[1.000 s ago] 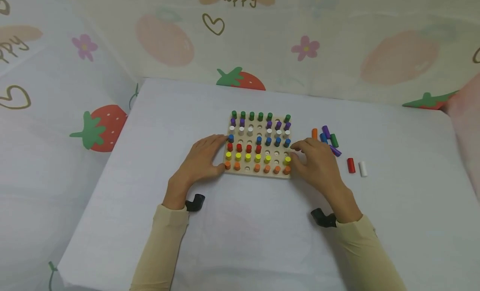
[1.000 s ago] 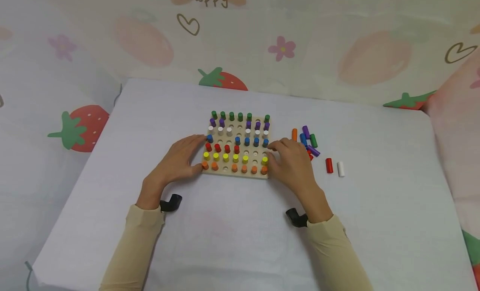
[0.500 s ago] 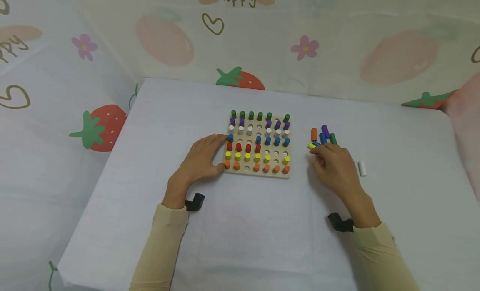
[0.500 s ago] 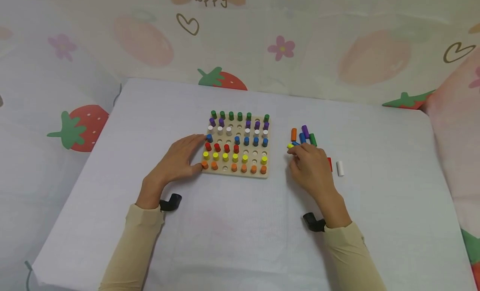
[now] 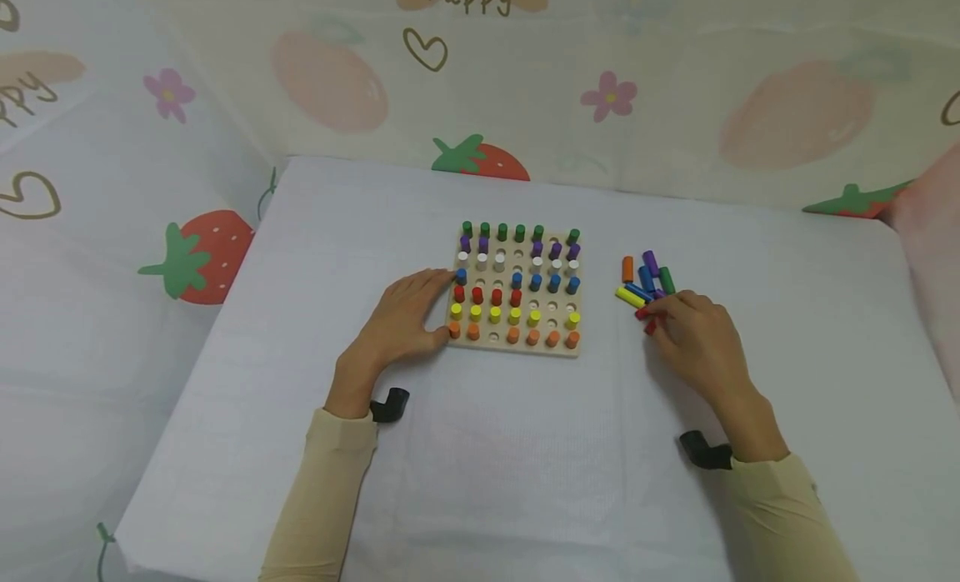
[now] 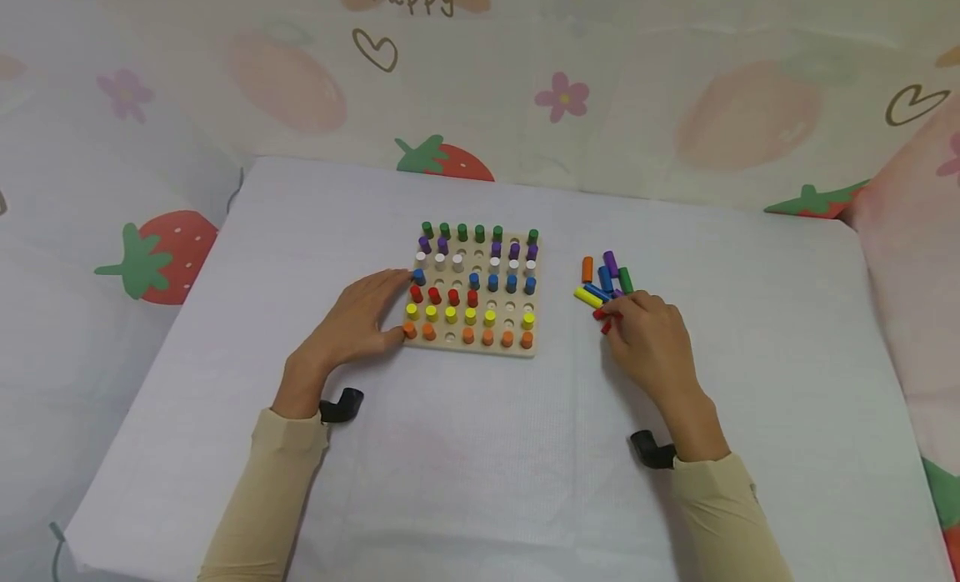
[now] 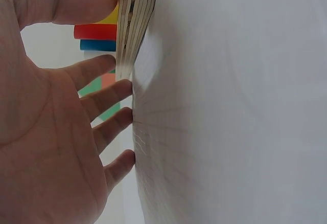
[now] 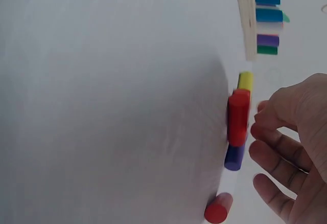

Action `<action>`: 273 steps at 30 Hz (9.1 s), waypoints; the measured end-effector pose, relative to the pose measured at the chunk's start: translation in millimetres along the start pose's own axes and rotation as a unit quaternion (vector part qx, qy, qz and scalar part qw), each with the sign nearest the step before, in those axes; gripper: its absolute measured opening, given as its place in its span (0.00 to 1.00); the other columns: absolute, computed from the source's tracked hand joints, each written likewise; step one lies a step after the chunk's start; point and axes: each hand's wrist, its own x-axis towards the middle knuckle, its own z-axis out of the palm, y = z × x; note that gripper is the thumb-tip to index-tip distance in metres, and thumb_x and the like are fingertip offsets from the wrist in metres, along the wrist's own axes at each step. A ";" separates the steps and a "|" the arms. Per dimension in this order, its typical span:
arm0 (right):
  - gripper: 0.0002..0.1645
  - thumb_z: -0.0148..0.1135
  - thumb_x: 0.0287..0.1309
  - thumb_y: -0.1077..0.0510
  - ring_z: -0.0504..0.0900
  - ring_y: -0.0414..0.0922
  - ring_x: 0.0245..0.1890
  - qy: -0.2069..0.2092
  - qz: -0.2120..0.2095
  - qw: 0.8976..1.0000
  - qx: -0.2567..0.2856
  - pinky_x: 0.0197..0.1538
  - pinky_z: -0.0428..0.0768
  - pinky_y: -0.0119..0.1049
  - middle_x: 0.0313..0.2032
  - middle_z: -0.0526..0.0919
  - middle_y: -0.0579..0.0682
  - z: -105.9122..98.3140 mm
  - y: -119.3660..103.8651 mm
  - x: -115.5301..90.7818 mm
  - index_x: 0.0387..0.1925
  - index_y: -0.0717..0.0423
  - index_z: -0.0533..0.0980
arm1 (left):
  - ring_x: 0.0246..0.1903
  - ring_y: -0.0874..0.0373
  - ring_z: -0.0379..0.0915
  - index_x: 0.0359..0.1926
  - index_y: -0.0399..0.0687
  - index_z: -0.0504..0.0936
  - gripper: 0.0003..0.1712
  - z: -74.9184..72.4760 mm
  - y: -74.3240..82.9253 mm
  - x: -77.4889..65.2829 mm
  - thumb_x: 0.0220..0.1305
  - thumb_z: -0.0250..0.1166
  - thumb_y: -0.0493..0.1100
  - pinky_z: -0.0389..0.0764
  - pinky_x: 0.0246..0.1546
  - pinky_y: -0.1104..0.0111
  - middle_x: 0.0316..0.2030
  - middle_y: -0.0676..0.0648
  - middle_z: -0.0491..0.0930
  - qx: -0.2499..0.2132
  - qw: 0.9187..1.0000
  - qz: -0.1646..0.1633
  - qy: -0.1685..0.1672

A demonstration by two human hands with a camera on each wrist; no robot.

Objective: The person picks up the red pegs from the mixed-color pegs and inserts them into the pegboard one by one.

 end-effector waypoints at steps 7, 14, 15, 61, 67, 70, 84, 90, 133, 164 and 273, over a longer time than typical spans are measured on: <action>0.09 0.67 0.58 0.69 0.85 0.62 0.39 -0.016 -0.002 1.000 -0.023 0.42 0.83 0.59 0.41 0.88 0.64 -2.8 6.4 -1.5 0.41 0.64 0.87 | 0.84 0.44 0.51 0.83 0.48 0.58 0.49 0.2 -0.6 -0.2 0.62 0.60 0.53 0.50 0.86 0.45 0.82 0.43 0.61 0.003 1.000 -0.001 -0.002; 0.11 0.71 0.58 0.66 0.84 0.62 0.40 -0.045 0.024 0.998 -0.044 0.44 0.83 0.58 0.42 0.87 0.66 -8.5 6.1 -4.0 0.43 0.66 0.87 | 0.83 0.44 0.52 0.83 0.48 0.59 0.49 0.1 -0.7 -0.6 0.61 0.60 0.53 0.51 0.86 0.44 0.82 0.43 0.61 0.003 1.000 0.003 0.002; 0.11 0.72 0.58 0.66 0.84 0.62 0.40 -0.048 0.025 0.997 -0.047 0.43 0.83 0.58 0.41 0.87 0.66 -9.4 6.2 -4.5 0.43 0.65 0.87 | 0.83 0.44 0.52 0.83 0.48 0.59 0.49 0.3 -1.0 -0.5 0.61 0.60 0.53 0.51 0.86 0.44 0.82 0.43 0.61 0.004 1.000 0.004 0.002; 0.12 0.73 0.59 0.63 0.87 0.58 0.39 -0.051 0.026 0.998 -0.022 0.53 0.79 0.63 0.40 0.90 0.61 -25.7 -1.1 -12.3 0.45 0.62 0.86 | 0.83 0.44 0.52 0.82 0.48 0.60 0.49 0.1 1.0 1.7 0.60 0.59 0.52 0.52 0.85 0.43 0.82 0.43 0.62 -0.001 1.000 0.002 0.006; 0.12 0.74 0.58 0.62 0.85 0.57 0.39 -0.053 0.024 0.998 -0.017 0.51 0.81 0.61 0.38 0.89 0.59 -19.9 -7.2 -7.4 0.44 0.61 0.86 | 0.83 0.44 0.52 0.82 0.48 0.60 0.49 -0.4 0.3 0.6 0.60 0.59 0.53 0.52 0.85 0.43 0.81 0.43 0.62 -0.002 1.000 0.000 0.004; 0.13 0.76 0.58 0.61 0.84 0.56 0.39 -0.066 0.030 0.997 -0.025 0.52 0.81 0.61 0.38 0.88 0.59 -19.2 -10.4 -4.6 0.44 0.60 0.86 | 0.83 0.44 0.52 0.82 0.48 0.60 0.49 -0.1 0.1 0.7 0.60 0.59 0.53 0.52 0.85 0.43 0.82 0.43 0.62 -0.001 1.000 -0.001 0.002; 0.09 0.74 0.61 0.60 0.84 0.56 0.41 -0.070 0.010 0.997 -0.025 0.57 0.81 0.60 0.38 0.88 0.58 -13.8 -26.8 9.1 0.42 0.60 0.86 | 0.83 0.44 0.53 0.82 0.48 0.61 0.49 -1.8 1.1 -0.6 0.59 0.59 0.53 0.52 0.85 0.43 0.81 0.43 0.62 0.000 1.000 -0.001 0.006; 0.10 0.73 0.60 0.61 0.84 0.54 0.38 -0.067 -0.015 0.997 -0.021 0.55 0.83 0.59 0.35 0.88 0.56 -9.8 -35.1 17.6 0.42 0.60 0.86 | 0.83 0.44 0.53 0.82 0.49 0.61 0.49 0.1 -1.2 0.4 0.58 0.59 0.53 0.53 0.85 0.43 0.81 0.44 0.63 0.001 1.000 0.002 0.010; 0.15 0.72 0.63 0.57 0.83 0.52 0.43 -0.123 -0.104 0.986 0.043 0.54 0.84 0.49 0.41 0.89 0.54 25.4 -86.0 64.4 0.49 0.59 0.87 | 0.83 0.45 0.51 0.83 0.51 0.59 0.48 0.1 -0.9 0.1 0.62 0.60 0.53 0.51 0.86 0.45 0.82 0.45 0.61 0.007 1.000 -0.007 0.002; 0.14 0.71 0.64 0.57 0.83 0.53 0.45 -0.157 -0.100 0.982 0.025 0.57 0.84 0.49 0.45 0.89 0.55 36.6 -107.4 81.8 0.49 0.59 0.87 | 0.84 0.46 0.51 0.83 0.51 0.59 0.48 -1.9 0.7 -1.5 0.62 0.60 0.52 0.50 0.86 0.45 0.82 0.45 0.60 0.003 1.000 -0.010 -0.003; 0.19 0.72 0.61 0.60 0.82 0.64 0.38 -0.041 0.151 0.986 -0.052 0.41 0.77 0.55 0.41 0.88 0.69 -25.0 24.1 -36.6 0.50 0.69 0.83 | 0.83 0.44 0.54 0.82 0.49 0.61 0.49 -2.1 2.3 -1.2 0.59 0.58 0.53 0.53 0.86 0.45 0.81 0.43 0.63 0.003 1.000 -0.006 0.003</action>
